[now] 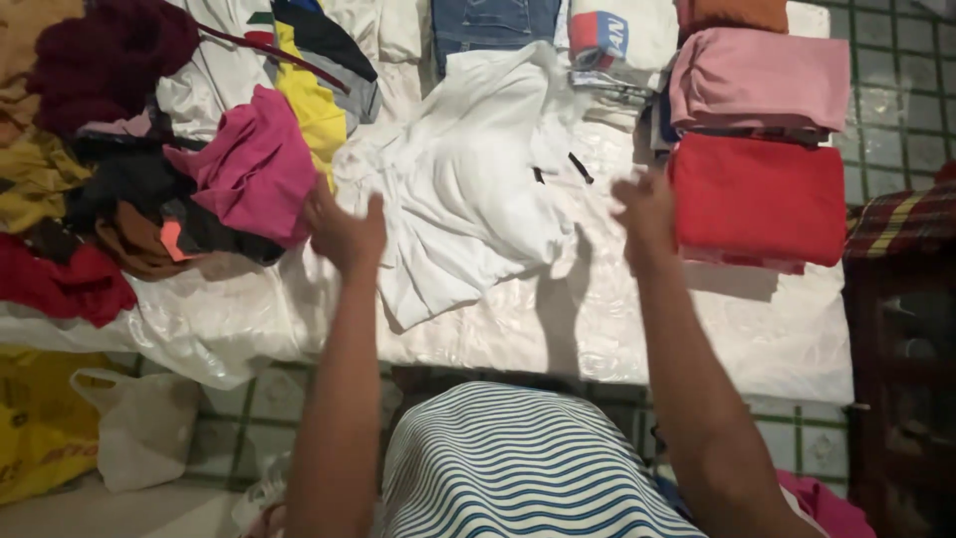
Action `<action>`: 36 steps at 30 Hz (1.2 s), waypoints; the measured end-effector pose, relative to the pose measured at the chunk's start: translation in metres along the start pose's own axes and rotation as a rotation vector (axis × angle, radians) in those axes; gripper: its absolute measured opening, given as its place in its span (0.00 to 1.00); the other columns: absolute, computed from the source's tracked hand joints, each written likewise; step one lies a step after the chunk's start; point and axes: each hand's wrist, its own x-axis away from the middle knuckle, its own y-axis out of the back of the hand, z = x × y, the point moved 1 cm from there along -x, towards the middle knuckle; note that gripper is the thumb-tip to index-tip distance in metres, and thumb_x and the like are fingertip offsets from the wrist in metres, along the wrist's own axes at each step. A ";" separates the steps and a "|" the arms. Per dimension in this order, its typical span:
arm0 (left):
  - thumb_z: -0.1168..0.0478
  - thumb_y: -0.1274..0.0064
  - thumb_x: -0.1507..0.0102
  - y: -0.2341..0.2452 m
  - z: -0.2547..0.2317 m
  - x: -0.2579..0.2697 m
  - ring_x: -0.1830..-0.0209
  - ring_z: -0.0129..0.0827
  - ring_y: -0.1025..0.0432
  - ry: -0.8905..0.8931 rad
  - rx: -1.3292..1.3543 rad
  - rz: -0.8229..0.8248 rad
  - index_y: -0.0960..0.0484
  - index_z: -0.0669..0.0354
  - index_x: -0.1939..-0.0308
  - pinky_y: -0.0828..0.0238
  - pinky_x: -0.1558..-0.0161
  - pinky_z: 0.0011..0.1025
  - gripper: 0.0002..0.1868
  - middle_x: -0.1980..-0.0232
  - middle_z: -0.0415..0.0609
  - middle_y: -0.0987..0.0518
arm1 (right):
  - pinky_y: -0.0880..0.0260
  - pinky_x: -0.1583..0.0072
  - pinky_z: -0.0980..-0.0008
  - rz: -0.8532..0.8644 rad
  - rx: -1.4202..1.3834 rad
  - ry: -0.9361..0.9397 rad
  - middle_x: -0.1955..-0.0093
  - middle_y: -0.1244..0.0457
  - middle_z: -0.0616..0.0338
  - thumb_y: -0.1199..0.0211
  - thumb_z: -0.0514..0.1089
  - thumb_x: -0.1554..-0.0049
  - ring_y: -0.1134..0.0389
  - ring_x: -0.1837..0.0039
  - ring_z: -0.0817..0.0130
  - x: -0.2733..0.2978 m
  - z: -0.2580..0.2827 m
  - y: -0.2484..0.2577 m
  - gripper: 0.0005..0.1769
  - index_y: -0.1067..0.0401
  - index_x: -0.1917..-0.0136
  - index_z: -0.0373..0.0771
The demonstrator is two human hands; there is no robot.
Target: Folding a white shirt, a pink tank top, and a red shirt on a table.
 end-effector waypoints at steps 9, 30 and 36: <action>0.44 0.33 0.49 0.016 0.042 0.120 0.41 0.53 0.28 0.307 -0.179 0.300 0.23 0.61 0.42 0.32 0.40 0.48 0.37 0.42 0.60 0.22 | 0.39 0.37 0.50 0.230 1.000 0.526 0.43 0.34 0.44 0.21 0.51 0.55 0.36 0.38 0.45 0.069 -0.053 -0.042 0.33 0.26 0.40 0.36; 0.57 0.34 0.43 -0.062 0.121 0.104 0.60 0.36 0.26 0.498 0.550 0.743 0.16 0.72 0.43 0.31 0.56 0.38 0.28 0.50 0.61 0.18 | 0.34 0.60 0.68 0.306 0.948 0.333 0.53 0.34 0.53 0.24 0.49 0.50 0.34 0.58 0.65 -0.018 -0.034 0.080 0.32 0.28 0.38 0.31; 0.55 0.36 0.44 0.005 0.115 0.056 0.60 0.39 0.22 0.355 0.258 0.445 0.14 0.68 0.53 0.27 0.53 0.36 0.21 0.60 0.56 0.15 | 0.22 0.58 0.51 0.609 0.653 -0.341 0.52 0.32 0.56 0.26 0.51 0.54 0.26 0.55 0.59 0.037 -0.122 0.050 0.34 0.32 0.40 0.31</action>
